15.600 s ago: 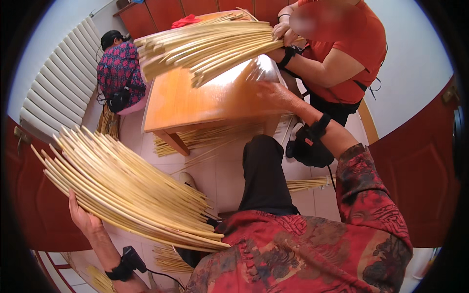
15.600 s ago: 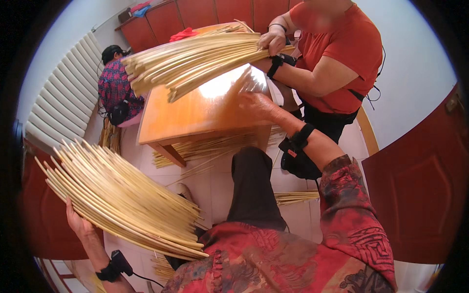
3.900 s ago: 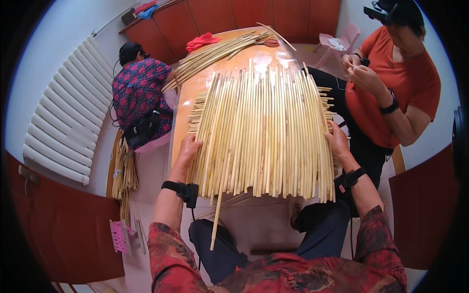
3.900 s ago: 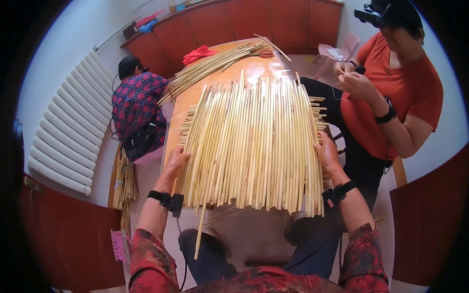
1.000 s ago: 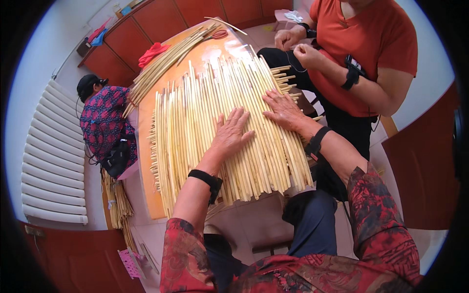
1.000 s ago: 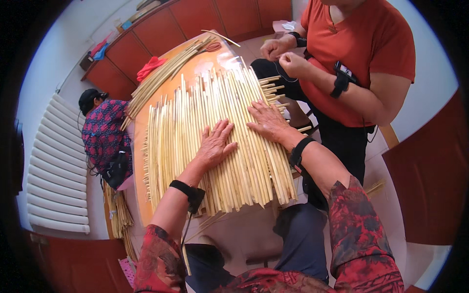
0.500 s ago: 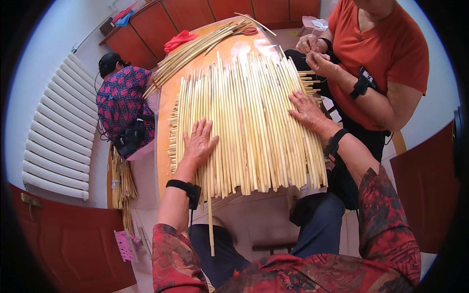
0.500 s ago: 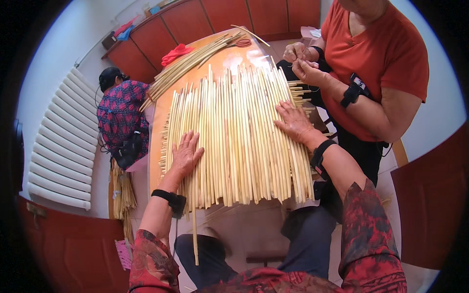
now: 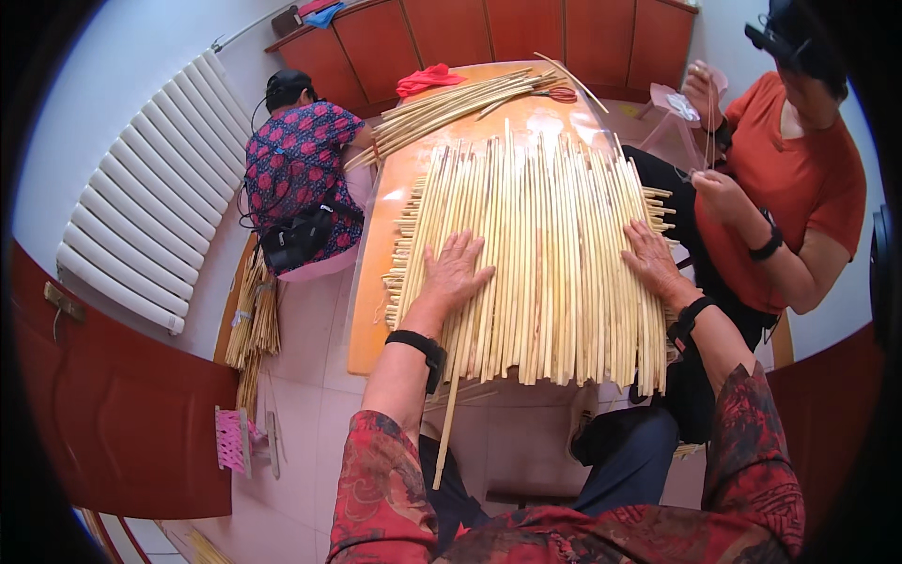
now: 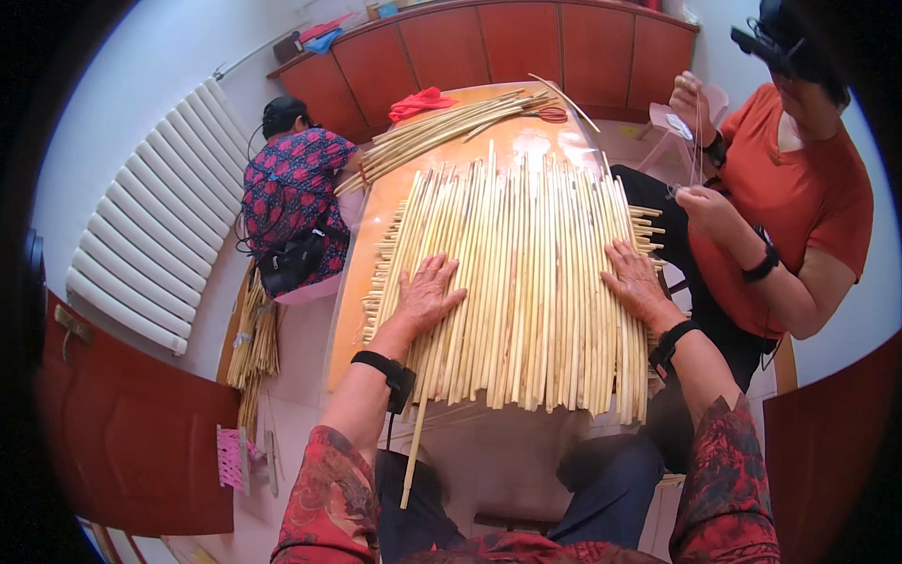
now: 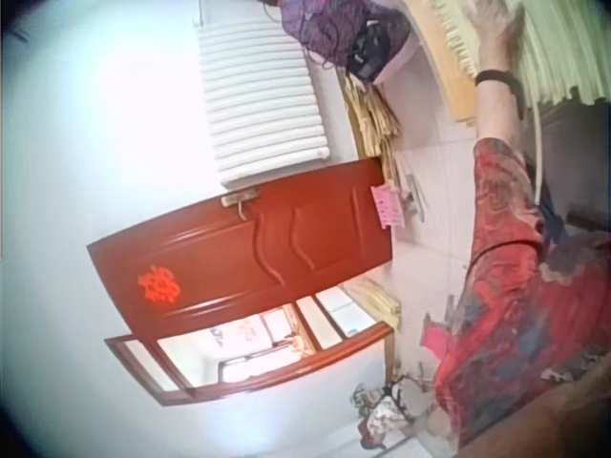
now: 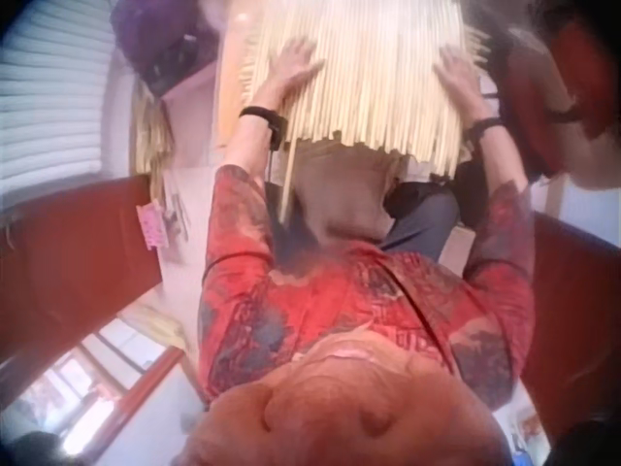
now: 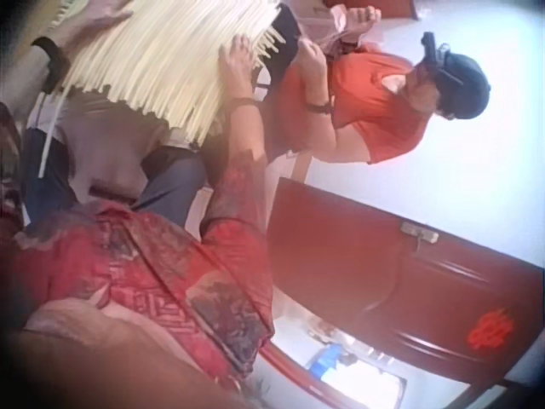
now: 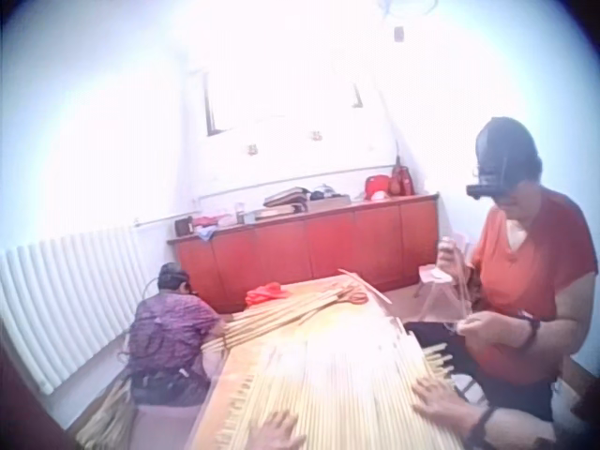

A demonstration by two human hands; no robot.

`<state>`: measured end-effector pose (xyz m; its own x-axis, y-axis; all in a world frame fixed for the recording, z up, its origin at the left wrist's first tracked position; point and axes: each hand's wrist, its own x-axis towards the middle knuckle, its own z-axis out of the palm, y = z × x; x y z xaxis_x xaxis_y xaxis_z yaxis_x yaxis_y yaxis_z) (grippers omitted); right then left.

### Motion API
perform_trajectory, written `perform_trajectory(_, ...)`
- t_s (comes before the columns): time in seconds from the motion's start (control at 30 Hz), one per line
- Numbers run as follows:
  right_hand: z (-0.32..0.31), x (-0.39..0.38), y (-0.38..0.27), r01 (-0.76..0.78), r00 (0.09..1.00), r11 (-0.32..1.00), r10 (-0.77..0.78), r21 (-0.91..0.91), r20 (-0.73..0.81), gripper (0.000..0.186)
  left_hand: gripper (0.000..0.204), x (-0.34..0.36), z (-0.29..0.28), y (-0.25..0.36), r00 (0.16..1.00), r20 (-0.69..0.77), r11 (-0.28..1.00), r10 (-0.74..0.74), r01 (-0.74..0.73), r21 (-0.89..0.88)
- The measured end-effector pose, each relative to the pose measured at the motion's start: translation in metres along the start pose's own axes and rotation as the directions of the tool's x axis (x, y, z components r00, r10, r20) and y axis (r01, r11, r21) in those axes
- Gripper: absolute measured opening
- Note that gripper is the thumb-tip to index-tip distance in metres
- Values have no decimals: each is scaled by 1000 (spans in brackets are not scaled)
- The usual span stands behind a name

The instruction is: The person gathers wooden sticks from the floor, moves to a table, and arranges the sticks into a flat row with the help of another person.

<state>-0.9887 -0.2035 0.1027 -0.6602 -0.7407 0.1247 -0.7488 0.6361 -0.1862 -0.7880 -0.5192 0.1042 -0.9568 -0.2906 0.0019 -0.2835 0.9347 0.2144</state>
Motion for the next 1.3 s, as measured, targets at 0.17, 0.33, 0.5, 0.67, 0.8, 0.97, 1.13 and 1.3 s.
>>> perform_trajectory(0.17, -5, 0, -2, 8, 1000, 1000, -8, -24, 3, 54, 60, 17, -22, -8, 999, -32, 996, 32, -35, -83)
perform_trajectory(0.33, -1, -1, 1, 32, 999, 997, -33, -66, -13, 53, 61, 39, -12, -39, 993, -113, 997, 38, -30, 68)
perform_trajectory(0.5, 0, -2, 2, 61, 996, 997, -64, -55, -58, 53, 64, 48, -4, -48, 995, -89, 998, -53, 51, -32)
perform_trajectory(0.67, -1, -2, 0, 9, 999, 999, -11, -30, -51, 53, 66, 53, -9, -45, 996, -12, 993, -92, 90, -80)
perform_trajectory(0.8, -6, -9, 8, 60, 994, 998, -61, -19, -91, 53, 67, 60, -4, -42, 997, -8, 993, -79, 78, -91)
perform_trajectory(0.97, 7, -9, 2, -37, 999, 998, 38, 43, -26, 56, 65, 56, 16, -58, 997, -43, 994, -59, 55, -97)
perform_trajectory(1.13, 14, -6, 9, -7, 998, 995, 13, 104, -59, 59, 61, 74, 38, -90, 988, -129, 990, 84, -68, 125)
perform_trajectory(1.3, 13, 3, 16, -9, 998, 993, 17, 116, -67, 59, 59, 85, 37, -108, 951, -158, 956, 266, -240, 167)
